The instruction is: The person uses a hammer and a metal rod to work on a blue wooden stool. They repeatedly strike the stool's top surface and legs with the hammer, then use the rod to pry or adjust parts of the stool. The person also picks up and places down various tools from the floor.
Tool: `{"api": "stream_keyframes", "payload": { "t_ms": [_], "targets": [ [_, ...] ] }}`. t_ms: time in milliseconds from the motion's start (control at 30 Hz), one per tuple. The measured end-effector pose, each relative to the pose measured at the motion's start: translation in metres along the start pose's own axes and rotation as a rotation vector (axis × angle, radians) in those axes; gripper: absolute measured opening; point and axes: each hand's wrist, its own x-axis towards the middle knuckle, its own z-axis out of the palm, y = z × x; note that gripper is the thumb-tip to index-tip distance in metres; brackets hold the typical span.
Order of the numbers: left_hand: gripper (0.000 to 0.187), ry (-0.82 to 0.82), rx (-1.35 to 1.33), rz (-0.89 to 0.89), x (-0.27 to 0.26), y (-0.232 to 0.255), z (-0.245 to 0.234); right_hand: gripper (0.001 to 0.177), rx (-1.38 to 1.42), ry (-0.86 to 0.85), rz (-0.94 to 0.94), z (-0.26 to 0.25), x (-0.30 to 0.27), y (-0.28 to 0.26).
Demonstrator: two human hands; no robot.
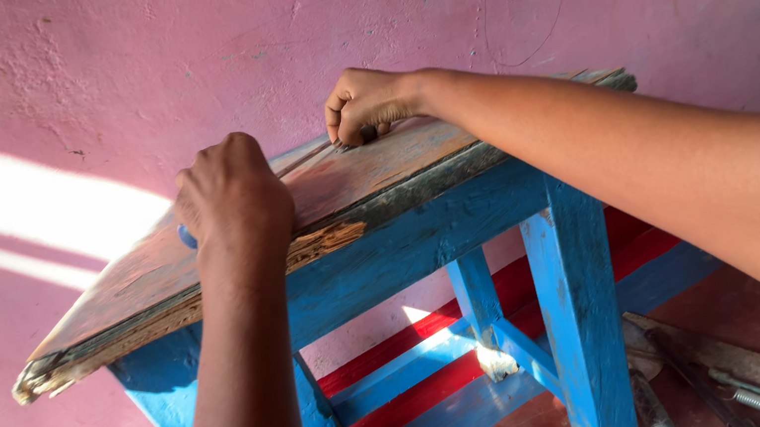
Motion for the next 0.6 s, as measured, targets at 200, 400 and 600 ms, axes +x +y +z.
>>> {"api": "stream_keyframes", "payload": {
  "t_ms": [200,400,600],
  "targets": [
    [0.015,-0.074,0.051,-0.045,-0.0031,0.0014,-0.0046,0.016,-0.034,0.000,-0.013,0.0012,-0.0016,-0.0017],
    [0.020,-0.032,0.053,-0.019,-0.0006,-0.0002,0.0017,0.015,-0.033,-0.007,-0.012,0.0009,-0.0023,0.0003],
    [0.020,-0.020,0.082,-0.053,0.0047,-0.0014,0.0017,0.015,-0.053,-0.005,-0.015,0.0017,-0.0025,-0.0020]
  ]
}}
